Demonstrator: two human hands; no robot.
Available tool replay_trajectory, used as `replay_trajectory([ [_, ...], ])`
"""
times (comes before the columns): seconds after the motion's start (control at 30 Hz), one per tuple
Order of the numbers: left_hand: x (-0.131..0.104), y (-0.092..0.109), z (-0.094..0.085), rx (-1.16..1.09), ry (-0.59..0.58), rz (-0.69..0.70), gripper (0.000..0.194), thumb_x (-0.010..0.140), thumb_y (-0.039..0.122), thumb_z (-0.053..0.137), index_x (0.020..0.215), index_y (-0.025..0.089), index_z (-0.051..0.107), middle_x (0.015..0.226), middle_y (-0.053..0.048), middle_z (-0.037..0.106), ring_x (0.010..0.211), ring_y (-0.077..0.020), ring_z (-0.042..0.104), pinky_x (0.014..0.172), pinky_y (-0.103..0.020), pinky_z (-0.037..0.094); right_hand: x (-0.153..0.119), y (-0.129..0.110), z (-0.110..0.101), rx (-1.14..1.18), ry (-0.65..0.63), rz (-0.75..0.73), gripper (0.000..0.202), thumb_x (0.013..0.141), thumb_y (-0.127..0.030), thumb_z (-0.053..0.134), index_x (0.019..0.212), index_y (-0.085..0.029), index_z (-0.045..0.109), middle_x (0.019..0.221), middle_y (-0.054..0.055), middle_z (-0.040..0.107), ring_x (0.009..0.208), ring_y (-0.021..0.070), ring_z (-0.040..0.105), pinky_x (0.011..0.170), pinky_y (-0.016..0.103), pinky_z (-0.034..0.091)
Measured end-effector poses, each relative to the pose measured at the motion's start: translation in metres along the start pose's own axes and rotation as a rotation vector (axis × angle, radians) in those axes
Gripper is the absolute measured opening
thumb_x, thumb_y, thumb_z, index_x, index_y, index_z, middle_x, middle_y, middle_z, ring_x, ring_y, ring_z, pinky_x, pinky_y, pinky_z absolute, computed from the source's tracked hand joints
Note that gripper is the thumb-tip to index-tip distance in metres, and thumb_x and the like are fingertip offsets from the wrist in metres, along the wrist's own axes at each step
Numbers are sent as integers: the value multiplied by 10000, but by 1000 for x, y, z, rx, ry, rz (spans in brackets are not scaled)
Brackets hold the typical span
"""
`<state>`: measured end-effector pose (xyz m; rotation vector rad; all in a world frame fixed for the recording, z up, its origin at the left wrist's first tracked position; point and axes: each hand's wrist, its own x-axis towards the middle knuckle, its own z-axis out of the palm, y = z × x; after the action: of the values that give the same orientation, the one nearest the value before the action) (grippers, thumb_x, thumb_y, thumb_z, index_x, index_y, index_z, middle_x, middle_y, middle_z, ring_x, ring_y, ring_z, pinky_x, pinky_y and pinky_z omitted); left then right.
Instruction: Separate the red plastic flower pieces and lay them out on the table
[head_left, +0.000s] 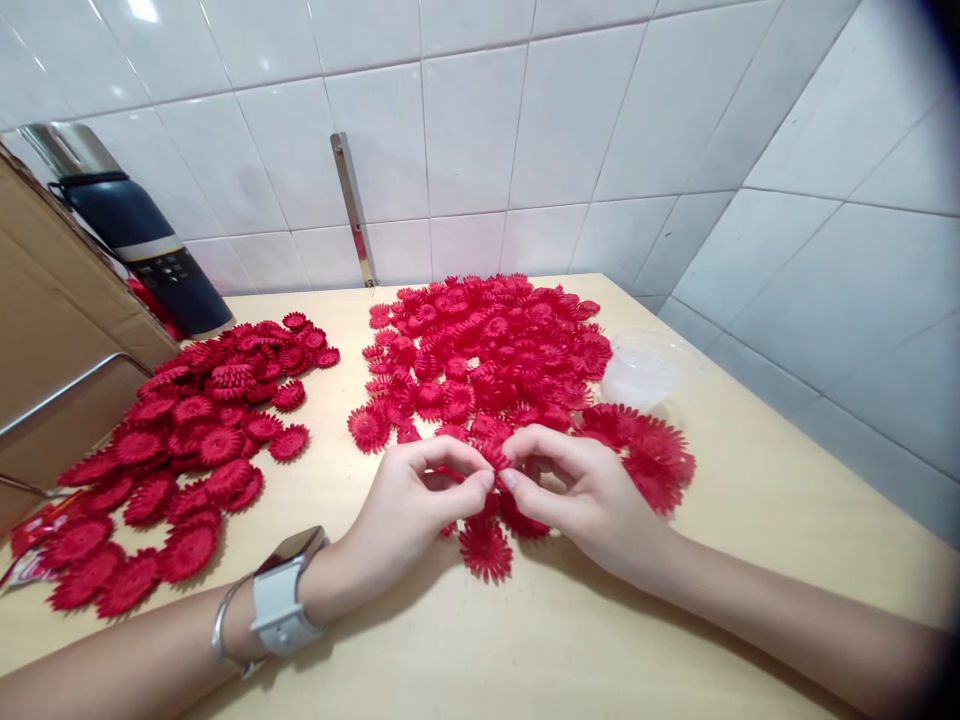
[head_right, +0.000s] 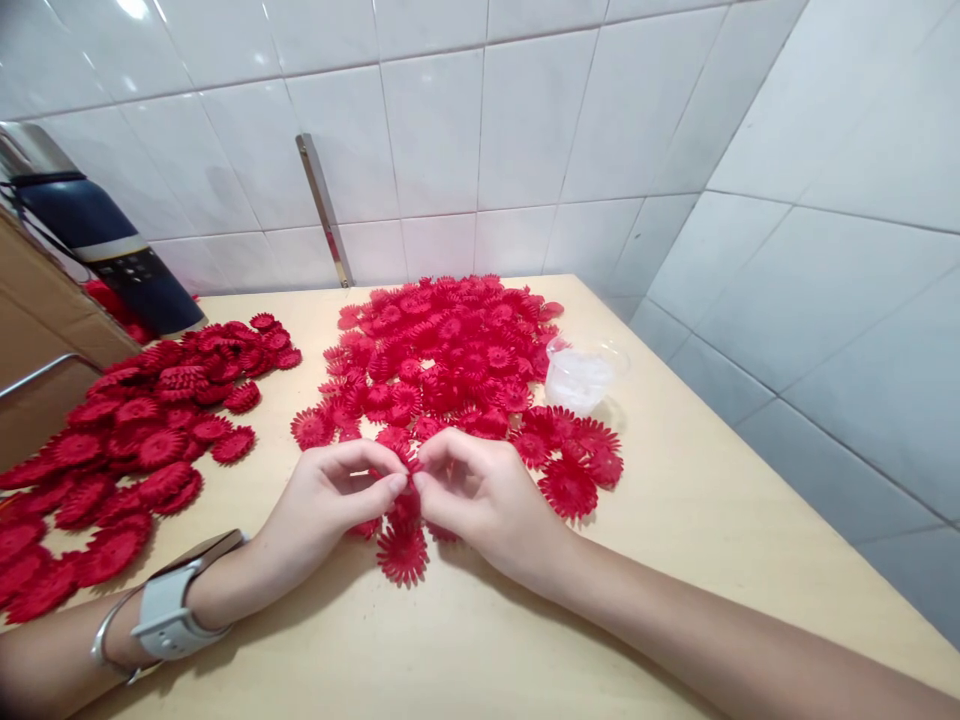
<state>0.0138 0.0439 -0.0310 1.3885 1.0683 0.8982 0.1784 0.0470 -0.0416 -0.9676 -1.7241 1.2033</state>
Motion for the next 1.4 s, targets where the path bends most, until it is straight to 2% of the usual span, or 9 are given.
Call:
replay_trajectory([
  [0.43, 0, 0, 0, -23, 15, -22, 67, 702, 134, 608, 682, 153, 669, 621, 13, 628, 550, -91, 523, 530, -192, 416, -1, 1, 0, 31, 3, -2, 48, 767, -169, 515, 720, -182, 515, 554, -47, 471, 425, 63, 417, 360, 178, 340],
  [0.9, -1, -2, 0, -66, -1, -10, 80, 706, 94, 601, 688, 154, 651, 609, 30, 604, 520, -64, 488, 503, -167, 390, -1, 1, 0, 49, -9, 16, 57, 768, -156, 510, 717, -182, 507, 554, -55, 462, 429, 62, 417, 378, 185, 337],
  [1.4, 0, -5, 0, -73, -8, -12, 102, 713, 99, 597, 701, 174, 666, 562, 56, 578, 438, -30, 412, 432, -137, 348, 0, 1, 0, 63, -15, 17, 60, 760, -140, 506, 713, -177, 503, 554, -59, 463, 420, 54, 414, 373, 176, 333],
])
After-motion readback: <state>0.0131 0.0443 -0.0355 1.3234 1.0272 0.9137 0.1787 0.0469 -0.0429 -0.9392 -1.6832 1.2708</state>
